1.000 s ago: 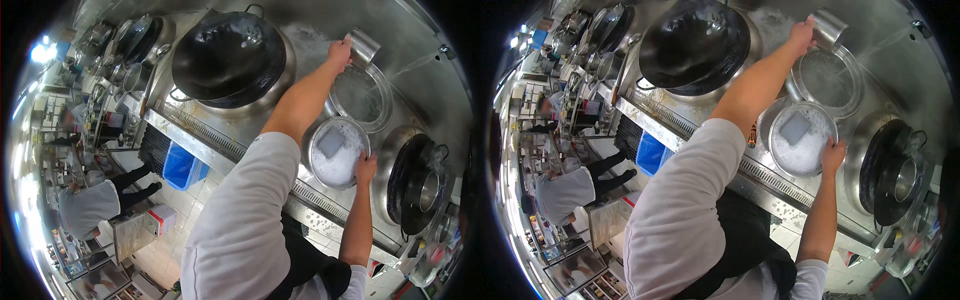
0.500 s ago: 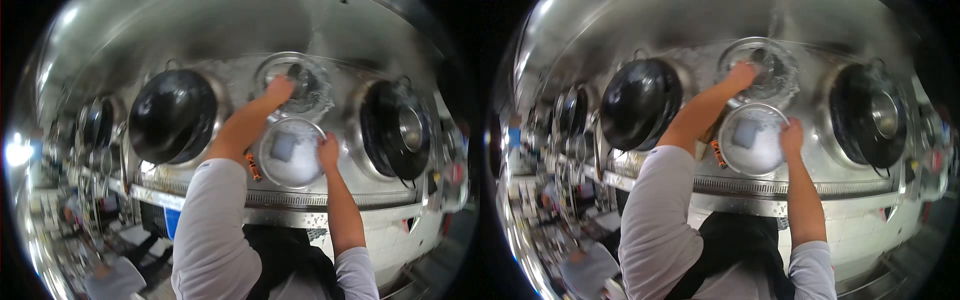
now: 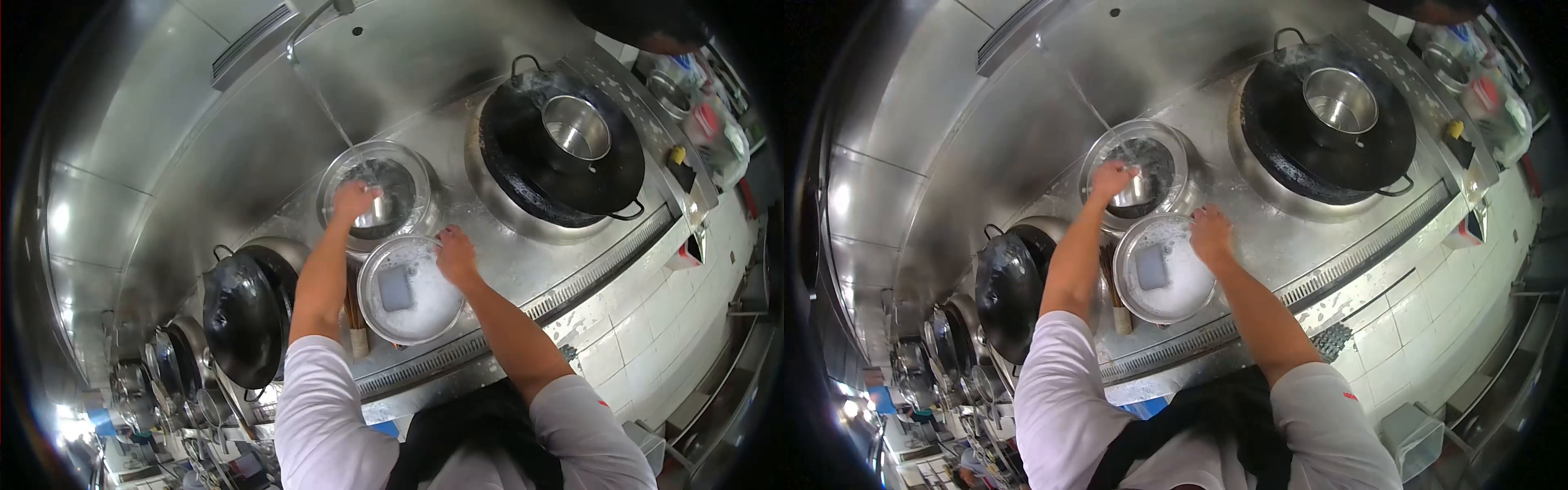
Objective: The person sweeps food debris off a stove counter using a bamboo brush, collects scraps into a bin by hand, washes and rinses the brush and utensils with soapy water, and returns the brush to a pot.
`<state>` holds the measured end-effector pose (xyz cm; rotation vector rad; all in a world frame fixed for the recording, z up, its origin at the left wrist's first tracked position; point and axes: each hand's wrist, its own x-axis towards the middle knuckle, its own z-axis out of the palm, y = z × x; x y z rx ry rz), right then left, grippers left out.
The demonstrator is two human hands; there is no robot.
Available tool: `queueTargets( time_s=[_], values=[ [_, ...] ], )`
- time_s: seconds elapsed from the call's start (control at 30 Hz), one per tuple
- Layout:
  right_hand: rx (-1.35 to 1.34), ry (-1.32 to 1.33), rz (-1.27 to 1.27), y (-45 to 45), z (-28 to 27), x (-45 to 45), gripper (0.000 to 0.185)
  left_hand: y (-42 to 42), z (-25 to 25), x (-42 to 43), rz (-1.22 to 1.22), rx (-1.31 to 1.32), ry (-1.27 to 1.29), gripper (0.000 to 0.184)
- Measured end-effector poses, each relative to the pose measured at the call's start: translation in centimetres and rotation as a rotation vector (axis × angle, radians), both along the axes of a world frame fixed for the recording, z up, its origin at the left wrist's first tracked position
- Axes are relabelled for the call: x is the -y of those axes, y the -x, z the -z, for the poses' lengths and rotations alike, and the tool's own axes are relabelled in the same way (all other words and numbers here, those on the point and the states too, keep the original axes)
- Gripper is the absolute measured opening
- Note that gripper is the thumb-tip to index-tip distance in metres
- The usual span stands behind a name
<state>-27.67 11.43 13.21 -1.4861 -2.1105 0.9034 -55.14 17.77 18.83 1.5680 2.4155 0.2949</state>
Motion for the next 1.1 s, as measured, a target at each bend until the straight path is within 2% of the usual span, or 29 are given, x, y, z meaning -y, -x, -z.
queueTargets(
  time_s=[0.03, 0.1, 0.13, 0.2, 0.23, 0.3, 0.33, 0.4, 0.5, 0.6, 0.67, 0.7, 0.73, 0.83, 0.93, 1.03, 1.1],
  values=[
    [-0.007, 0.007, 0.008, -0.1, -0.4, 0.1, 0.022, -0.8, -1.6, -0.7, 0.008, -0.007, 0.007, 0.049],
    [-0.034, 0.067, -0.018, -0.3, -1.0, 0.2, 0.025, -2.3, -5.5, -2.4, 0.231, -0.294, -0.063, 0.044],
    [-0.035, 0.063, -0.016, -0.2, -1.0, 0.2, 0.025, -3.5, -7.4, -3.4, 0.232, -0.296, -0.067, 0.044],
    [0.006, 0.064, -0.016, -0.1, -0.8, 0.0, 0.025, -6.1, -10.0, -5.8, 0.309, -0.512, 0.059, 0.038],
    [0.009, 0.055, -0.012, -0.3, -1.1, -0.1, 0.025, -6.5, -9.9, -7.1, 0.311, -0.510, 0.049, 0.038],
    [0.011, 0.095, -0.014, -0.4, -1.5, 0.0, 0.026, -7.5, -9.9, -9.0, 0.511, -0.760, 0.028, 0.027],
    [0.011, 0.088, -0.006, -0.4, -1.6, 0.1, 0.026, -8.2, -10.0, -9.8, 0.516, -0.762, 0.018, 0.027],
    [0.030, 0.089, 0.001, -0.3, -1.6, 0.1, 0.028, -9.4, -10.0, -11.3, 0.623, -0.993, 0.131, 0.027],
    [0.002, 0.080, -0.014, -0.4, -1.2, 0.2, 0.030, -10.1, -9.4, -12.3, 0.602, -1.097, 0.151, 0.026],
    [0.016, 0.113, -0.017, -0.6, -1.8, 0.1, 0.030, -8.8, -7.2, -10.4, 0.587, -1.135, 0.034, 0.019],
    [0.010, 0.106, 0.001, -0.5, -1.6, 0.1, 0.030, -8.0, -5.1, -7.9, 0.570, -0.999, 0.250, 0.028],
    [0.010, 0.089, -0.009, -0.4, -1.5, 0.2, 0.030, -7.1, -3.5, -6.0, 0.619, -0.954, 0.177, 0.025],
    [0.007, 0.094, 0.020, -0.3, -1.5, 0.2, 0.030, -7.1, -3.1, -4.2, 0.654, -0.893, 0.249, 0.022],
    [0.036, 0.127, -0.015, -0.2, -1.6, 0.2, 0.032, -6.9, -0.2, -1.7, 0.647, -0.885, 0.416, 0.019],
    [0.044, 0.121, 0.003, -0.2, -1.2, 0.2, 0.026, -5.1, 4.9, -1.5, 0.738, -0.949, 0.389, 0.020],
    [0.022, 0.098, 0.029, -0.2, -1.1, 0.3, 0.029, -3.3, 7.2, -2.3, 0.898, -0.842, 0.304, 0.024],
    [0.030, 0.111, 0.051, -0.5, -1.6, 0.2, 0.030, -3.0, 6.8, -2.1, 0.633, -0.471, 0.120, 0.031]
  ],
)
